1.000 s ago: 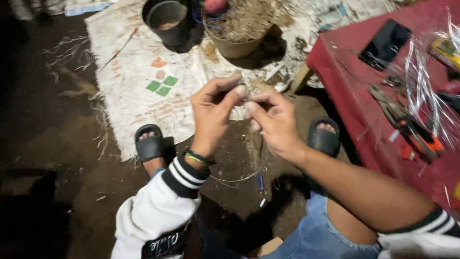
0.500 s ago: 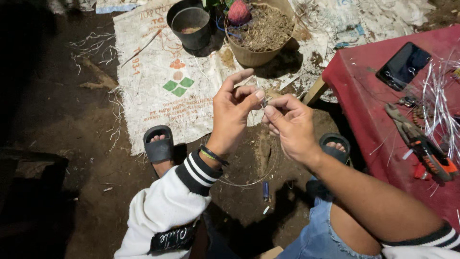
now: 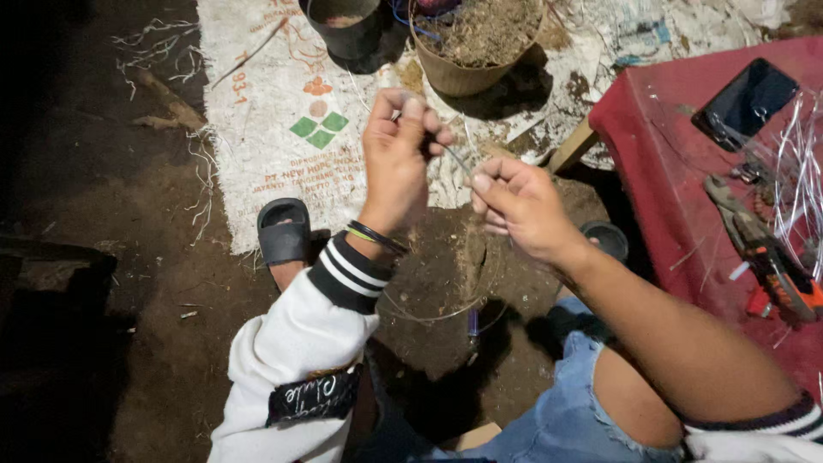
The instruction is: The person sits on the ground and manipulates thin metal wires, using pliers to cut and bend them. They repeatedly pick up wire pieces, twist them together, and place them on a nearby red table.
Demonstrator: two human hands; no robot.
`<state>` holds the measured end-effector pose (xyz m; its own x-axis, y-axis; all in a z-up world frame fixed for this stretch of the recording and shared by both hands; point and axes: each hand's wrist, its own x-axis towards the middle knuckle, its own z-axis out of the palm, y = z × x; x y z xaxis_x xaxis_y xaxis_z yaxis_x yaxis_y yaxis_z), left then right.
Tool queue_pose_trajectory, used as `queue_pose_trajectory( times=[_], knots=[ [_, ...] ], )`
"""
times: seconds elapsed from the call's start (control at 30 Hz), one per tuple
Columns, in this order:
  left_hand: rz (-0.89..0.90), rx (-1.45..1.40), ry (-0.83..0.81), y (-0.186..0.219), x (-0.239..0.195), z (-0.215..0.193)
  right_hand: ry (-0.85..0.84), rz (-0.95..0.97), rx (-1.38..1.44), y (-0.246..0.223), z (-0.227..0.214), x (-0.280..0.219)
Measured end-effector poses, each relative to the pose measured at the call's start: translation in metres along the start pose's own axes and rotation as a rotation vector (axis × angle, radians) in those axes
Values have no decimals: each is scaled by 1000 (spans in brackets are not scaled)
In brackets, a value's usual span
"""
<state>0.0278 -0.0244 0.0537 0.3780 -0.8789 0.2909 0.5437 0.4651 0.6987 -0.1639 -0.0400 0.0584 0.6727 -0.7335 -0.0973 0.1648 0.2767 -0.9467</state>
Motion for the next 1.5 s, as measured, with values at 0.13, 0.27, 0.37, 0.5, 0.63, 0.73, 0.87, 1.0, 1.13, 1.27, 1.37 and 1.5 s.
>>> queue_pose_trajectory(
  times=[0.13,0.27,0.37,0.5,0.63,0.73,0.87,1.0,1.13,1.27,1.37,1.5],
  knots=[
    [140,10,101,19,25,-42,-51,78,-211,1,-18,-2],
    [161,28,157,24,39,-81,-105,105,-357,7,-35,-7],
    [179,13,184,21,45,-97,-132,112,-424,11,-43,-7],
    [134,-7,294,19,48,-109,-131,78,-482,12,-49,-9],
    [105,-20,365,17,51,-121,-81,106,-487,14,-55,-13],
    [93,-27,392,16,51,-131,-53,85,-594,13,-61,-13],
    [67,-6,383,18,50,-137,-91,54,-587,10,-64,-15],
    [36,17,415,21,49,-137,-124,55,-573,6,-64,-18],
    [15,3,433,19,47,-142,-94,72,-516,7,-63,-21],
    [3,-21,495,6,46,-155,6,-66,-769,12,-61,-19],
    [-75,25,617,-9,37,-164,87,-146,-1024,20,-64,-15],
    [-22,598,806,-7,32,-163,128,-216,-1183,27,-76,-6]
  ],
)
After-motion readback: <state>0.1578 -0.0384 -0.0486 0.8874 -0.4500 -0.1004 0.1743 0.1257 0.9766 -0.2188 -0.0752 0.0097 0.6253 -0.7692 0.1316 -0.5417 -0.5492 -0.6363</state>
